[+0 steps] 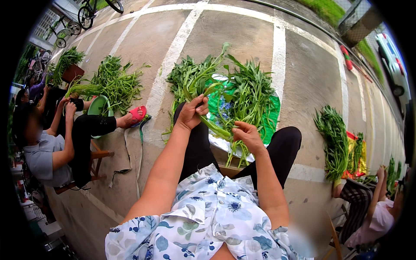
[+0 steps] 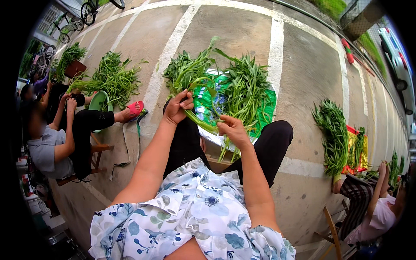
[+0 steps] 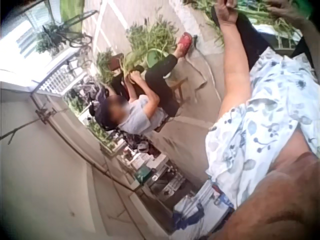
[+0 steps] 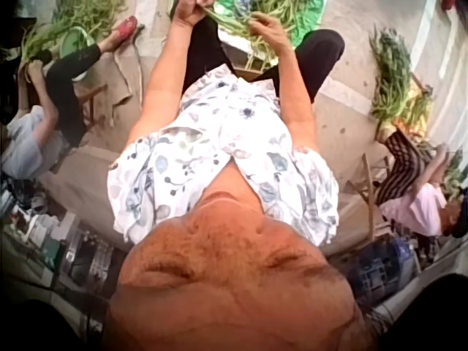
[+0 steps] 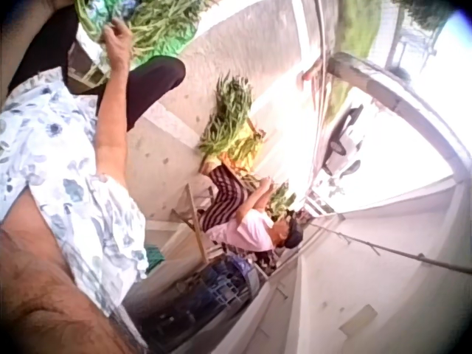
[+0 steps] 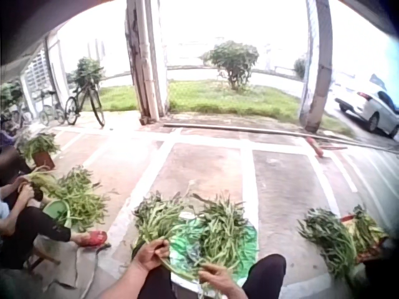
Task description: The person cleans leafy green vegetables by hand, picking individual leaves and stems from a pile and sorting them onto a green plastic mat.
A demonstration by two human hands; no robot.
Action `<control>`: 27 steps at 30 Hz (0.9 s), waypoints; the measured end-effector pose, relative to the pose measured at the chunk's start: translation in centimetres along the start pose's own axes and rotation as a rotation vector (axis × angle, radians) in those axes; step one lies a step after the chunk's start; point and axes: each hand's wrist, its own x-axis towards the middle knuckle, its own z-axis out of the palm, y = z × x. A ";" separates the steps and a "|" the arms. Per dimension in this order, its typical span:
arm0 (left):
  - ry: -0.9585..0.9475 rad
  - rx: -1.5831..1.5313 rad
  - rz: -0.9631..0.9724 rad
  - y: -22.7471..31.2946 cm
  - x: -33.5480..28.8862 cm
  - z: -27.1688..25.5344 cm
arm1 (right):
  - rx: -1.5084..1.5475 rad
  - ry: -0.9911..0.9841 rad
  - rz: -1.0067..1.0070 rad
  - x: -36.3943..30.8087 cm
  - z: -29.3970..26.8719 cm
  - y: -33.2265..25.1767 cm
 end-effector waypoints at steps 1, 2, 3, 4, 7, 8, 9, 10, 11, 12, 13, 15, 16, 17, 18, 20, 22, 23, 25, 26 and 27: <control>-0.002 -0.014 0.002 0.1 0.0 0.0 | 0.030 0.001 0.004 0.0 0.2 0.3; 0.027 -0.005 0.019 0.1 -0.1 0.0 | -0.002 -0.021 0.037 0.0 0.2 0.4; 0.004 -0.003 0.014 0.2 -0.1 -0.1 | 0.015 -0.033 0.030 -0.1 0.4 0.5; -0.019 -0.001 0.010 0.3 -0.2 -0.2 | 0.032 -0.045 0.023 -0.2 0.6 0.6; 0.004 -0.007 0.014 0.5 -0.5 -0.6 | 0.038 -0.081 0.034 -0.2 0.4 1.0; -0.016 -0.004 0.010 0.5 -0.4 -1.0 | 0.035 -0.087 0.039 -0.2 0.4 1.0; -0.013 -0.009 0.019 0.6 -0.5 -0.8 | 0.048 -0.058 0.020 -0.1 0.6 0.9; 0.003 -0.013 0.023 0.6 -0.5 -0.6 | 0.049 -0.039 0.026 -0.2 0.5 0.6; 0.021 -0.017 0.029 0.5 -0.5 -0.5 | 0.049 -0.020 0.032 -0.2 0.3 0.4; 0.039 -0.018 0.036 0.5 -0.5 -0.4 | 0.050 -0.004 0.037 -0.2 0.2 0.3; 0.036 -0.025 0.030 0.6 -0.5 -0.3 | 0.074 0.033 0.021 -0.2 0.3 0.4; 0.028 -0.041 0.021 0.6 -0.5 -0.2 | 0.113 0.057 0.036 -0.2 0.2 0.3; 0.025 -0.039 0.026 0.6 -0.5 -0.2 | 0.131 0.069 0.044 -0.2 0.1 0.2; 0.023 -0.036 0.030 0.6 -0.5 -0.1 | 0.159 0.071 0.032 0.0 0.0 0.5; 0.020 -0.035 0.036 0.6 -0.5 -0.1 | 0.163 0.086 0.034 0.0 0.0 0.4; 0.009 -0.038 0.041 0.7 -0.6 -0.4 | 0.171 0.116 0.038 0.0 0.0 0.3; 0.012 -0.040 0.041 0.7 -0.5 -0.5 | 0.168 0.135 0.044 0.2 -0.1 0.5; 0.020 -0.043 0.041 0.7 -0.5 -0.6 | 0.166 0.145 0.047 0.2 -0.1 0.6; 0.028 -0.052 0.039 0.6 -0.5 -0.3 | 0.157 0.159 0.050 0.2 -0.1 0.5; 0.033 -0.054 0.036 0.6 -0.4 -0.1 | 0.152 0.165 0.052 0.2 -0.1 0.5; 0.041 -0.054 0.037 0.6 -0.6 0.0 | 0.154 0.161 0.047 0.2 0.0 0.5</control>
